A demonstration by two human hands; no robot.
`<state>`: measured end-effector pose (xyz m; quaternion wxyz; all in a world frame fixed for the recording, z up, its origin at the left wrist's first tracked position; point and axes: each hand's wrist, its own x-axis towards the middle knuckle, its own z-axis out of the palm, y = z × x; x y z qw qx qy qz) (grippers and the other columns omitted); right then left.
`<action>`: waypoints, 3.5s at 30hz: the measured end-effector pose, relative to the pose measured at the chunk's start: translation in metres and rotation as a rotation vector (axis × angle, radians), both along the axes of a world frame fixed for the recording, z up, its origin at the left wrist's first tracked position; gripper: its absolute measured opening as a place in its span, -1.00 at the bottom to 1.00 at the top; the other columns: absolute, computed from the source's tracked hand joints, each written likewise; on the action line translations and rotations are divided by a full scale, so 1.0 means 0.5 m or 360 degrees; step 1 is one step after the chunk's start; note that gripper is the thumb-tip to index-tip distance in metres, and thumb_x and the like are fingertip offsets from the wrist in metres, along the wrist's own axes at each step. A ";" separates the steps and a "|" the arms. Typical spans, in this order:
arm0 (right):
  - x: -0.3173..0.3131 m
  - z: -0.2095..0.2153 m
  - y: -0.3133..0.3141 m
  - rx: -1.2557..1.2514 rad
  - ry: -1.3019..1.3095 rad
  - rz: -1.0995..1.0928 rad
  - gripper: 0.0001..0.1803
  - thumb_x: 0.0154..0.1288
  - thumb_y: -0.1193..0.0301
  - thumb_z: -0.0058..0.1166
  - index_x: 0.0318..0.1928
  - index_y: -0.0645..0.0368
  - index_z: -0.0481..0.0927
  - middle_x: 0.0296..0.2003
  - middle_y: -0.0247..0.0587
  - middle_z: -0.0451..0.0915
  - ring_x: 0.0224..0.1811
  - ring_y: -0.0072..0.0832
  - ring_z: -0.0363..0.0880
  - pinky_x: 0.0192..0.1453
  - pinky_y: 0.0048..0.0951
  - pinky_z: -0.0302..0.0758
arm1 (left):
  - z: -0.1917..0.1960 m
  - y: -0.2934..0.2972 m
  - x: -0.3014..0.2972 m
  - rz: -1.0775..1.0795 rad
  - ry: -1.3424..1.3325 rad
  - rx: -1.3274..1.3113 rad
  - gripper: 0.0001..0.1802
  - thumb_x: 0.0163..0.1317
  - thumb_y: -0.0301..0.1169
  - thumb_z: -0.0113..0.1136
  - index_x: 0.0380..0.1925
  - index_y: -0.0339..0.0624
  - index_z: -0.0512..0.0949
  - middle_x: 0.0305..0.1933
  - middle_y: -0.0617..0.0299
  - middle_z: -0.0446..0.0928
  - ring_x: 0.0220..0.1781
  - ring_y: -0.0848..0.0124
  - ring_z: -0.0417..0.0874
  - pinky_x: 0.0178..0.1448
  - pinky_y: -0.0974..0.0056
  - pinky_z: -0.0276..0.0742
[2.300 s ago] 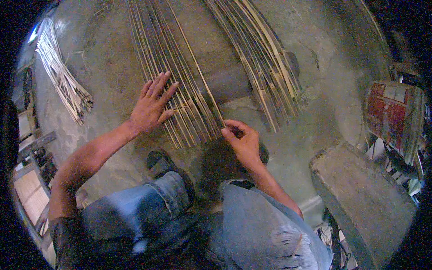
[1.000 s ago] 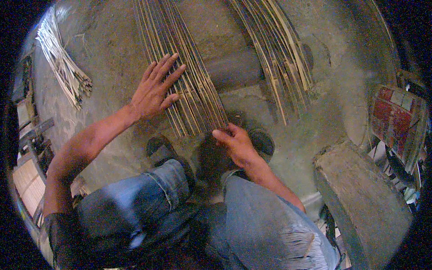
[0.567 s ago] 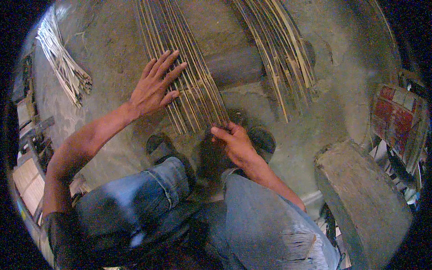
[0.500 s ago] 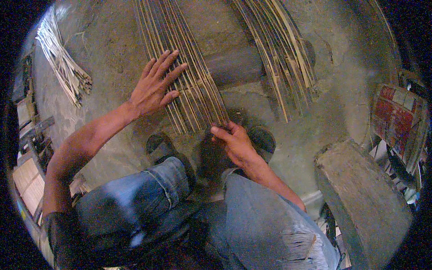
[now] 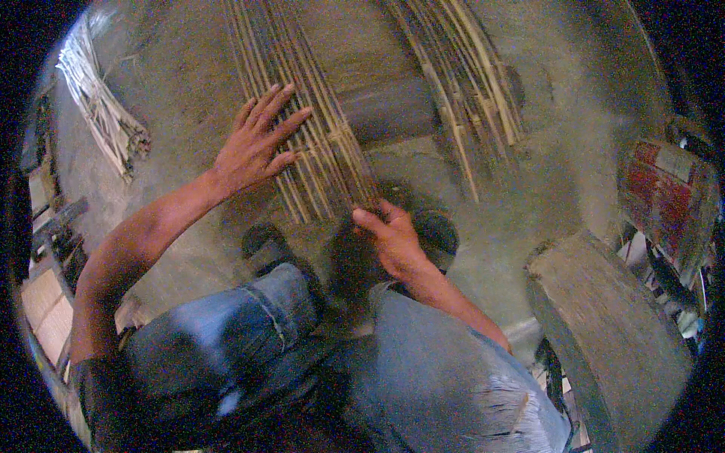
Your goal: The person sits on the floor and weaves thin bamboo strips together by hand. They interlace the strips over and under each other, gradually forming a flat woven mat.
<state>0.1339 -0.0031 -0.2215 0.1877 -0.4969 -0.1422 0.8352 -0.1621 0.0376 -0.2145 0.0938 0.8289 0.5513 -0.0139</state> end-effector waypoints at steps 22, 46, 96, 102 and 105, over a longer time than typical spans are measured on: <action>0.039 0.015 0.104 -0.0135 -0.0122 -0.0933 -0.82 0.34 0.25 0.14 -0.27 0.07 0.52 -0.49 -0.42 0.44 -0.46 -0.59 0.39 -0.40 -0.53 0.38 | 0.012 0.003 -0.002 0.0013 -0.0007 -0.0073 -0.25 0.33 0.15 -0.11 0.47 0.18 0.13 0.59 0.05 -0.10 0.61 0.04 -0.11 0.55 -0.12 -0.16; -0.107 0.080 0.061 0.1629 -0.0485 0.0292 -0.60 0.42 0.36 -0.04 0.20 0.24 0.41 -0.51 -0.49 0.37 -0.45 -0.72 0.30 -0.40 -0.56 0.30 | 0.015 0.000 -0.003 0.0005 -0.0066 -0.0104 -0.27 0.36 0.13 -0.09 0.47 0.21 0.11 0.58 0.03 -0.08 0.60 0.03 -0.09 0.56 -0.14 -0.14; -0.087 -0.009 -0.030 0.0043 -0.0084 0.0399 -0.61 0.20 0.45 0.31 0.00 0.20 0.48 -0.13 -0.28 0.57 -0.10 -0.50 0.54 -0.03 -0.41 0.52 | -0.034 -0.008 -0.032 0.0564 -0.0251 0.0078 -0.24 0.39 -0.05 -0.03 0.49 -0.04 0.00 0.58 0.05 -0.10 0.61 0.07 -0.12 0.56 -0.12 -0.12; 0.051 0.009 0.022 0.0002 -0.0350 -0.0193 -0.68 0.26 0.40 0.19 0.00 0.18 0.50 -0.22 -0.28 0.58 -0.17 -0.45 0.54 -0.09 -0.38 0.51 | -0.032 -0.019 -0.049 0.0536 -0.0215 0.0051 -0.23 0.36 -0.04 0.00 0.49 0.04 0.02 0.58 0.05 -0.10 0.60 0.05 -0.11 0.55 -0.15 -0.10; 0.142 0.013 0.053 -0.0002 -0.0231 -0.0840 -0.71 0.28 0.38 0.12 0.00 0.16 0.52 -0.32 -0.28 0.57 -0.27 -0.44 0.54 -0.16 -0.41 0.48 | -0.025 -0.018 -0.049 0.0498 -0.0207 0.0082 -0.21 0.34 -0.04 0.03 0.49 0.01 0.02 0.58 0.03 -0.10 0.60 0.03 -0.10 0.55 -0.15 -0.09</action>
